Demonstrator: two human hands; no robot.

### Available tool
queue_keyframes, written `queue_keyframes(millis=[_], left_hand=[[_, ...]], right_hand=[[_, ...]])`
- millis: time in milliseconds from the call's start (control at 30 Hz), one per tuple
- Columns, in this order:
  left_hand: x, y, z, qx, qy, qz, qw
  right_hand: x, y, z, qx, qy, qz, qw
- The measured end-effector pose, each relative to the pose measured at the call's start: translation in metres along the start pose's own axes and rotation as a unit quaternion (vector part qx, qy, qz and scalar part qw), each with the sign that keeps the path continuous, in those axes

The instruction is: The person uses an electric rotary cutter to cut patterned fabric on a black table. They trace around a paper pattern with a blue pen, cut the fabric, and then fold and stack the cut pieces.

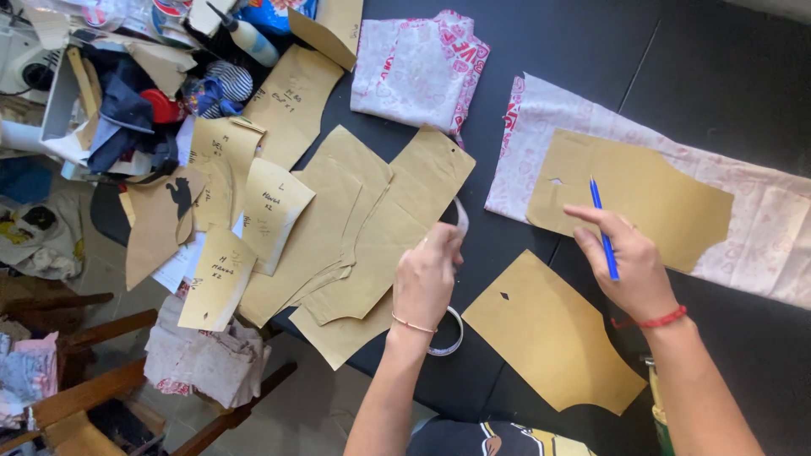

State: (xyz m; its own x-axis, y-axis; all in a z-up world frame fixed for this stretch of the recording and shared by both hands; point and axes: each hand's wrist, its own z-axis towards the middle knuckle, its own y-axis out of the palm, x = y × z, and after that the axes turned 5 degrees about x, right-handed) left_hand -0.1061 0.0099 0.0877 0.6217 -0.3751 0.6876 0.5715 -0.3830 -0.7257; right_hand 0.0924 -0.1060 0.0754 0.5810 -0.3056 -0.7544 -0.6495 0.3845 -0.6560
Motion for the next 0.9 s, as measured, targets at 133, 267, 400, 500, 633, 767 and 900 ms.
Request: queue_keyframes(millis=[133,267,400,500,633,767,900], left_hand=[[0.022,0.009,0.044,-0.060,0.069,0.004,0.996],[0.000,0.044,0.099,-0.145,0.091,0.056,0.984],[-0.026,0.071,0.135,-0.135,0.126,0.071,0.980],[-0.025,0.058,0.140,-0.110,0.147,0.049,0.982],[-0.036,0.070,0.139,-0.047,0.165,0.055,0.984],[-0.042,0.082,0.142,-0.029,0.210,0.121,0.970],[-0.054,0.098,0.146,0.012,0.248,0.177,0.952]], right_hand=[[0.022,0.016,0.030,0.021,-0.039,-0.043,0.998],[0.024,0.029,0.051,0.072,-0.063,0.084,0.992],[0.041,0.036,0.063,0.053,-0.099,0.015,0.994],[0.046,0.038,0.062,0.051,-0.104,-0.008,0.993],[0.046,0.039,0.058,0.054,-0.102,-0.010,0.993],[0.050,0.040,0.061,0.064,-0.113,-0.022,0.991],[0.050,0.042,0.062,0.067,-0.154,-0.023,0.985]])
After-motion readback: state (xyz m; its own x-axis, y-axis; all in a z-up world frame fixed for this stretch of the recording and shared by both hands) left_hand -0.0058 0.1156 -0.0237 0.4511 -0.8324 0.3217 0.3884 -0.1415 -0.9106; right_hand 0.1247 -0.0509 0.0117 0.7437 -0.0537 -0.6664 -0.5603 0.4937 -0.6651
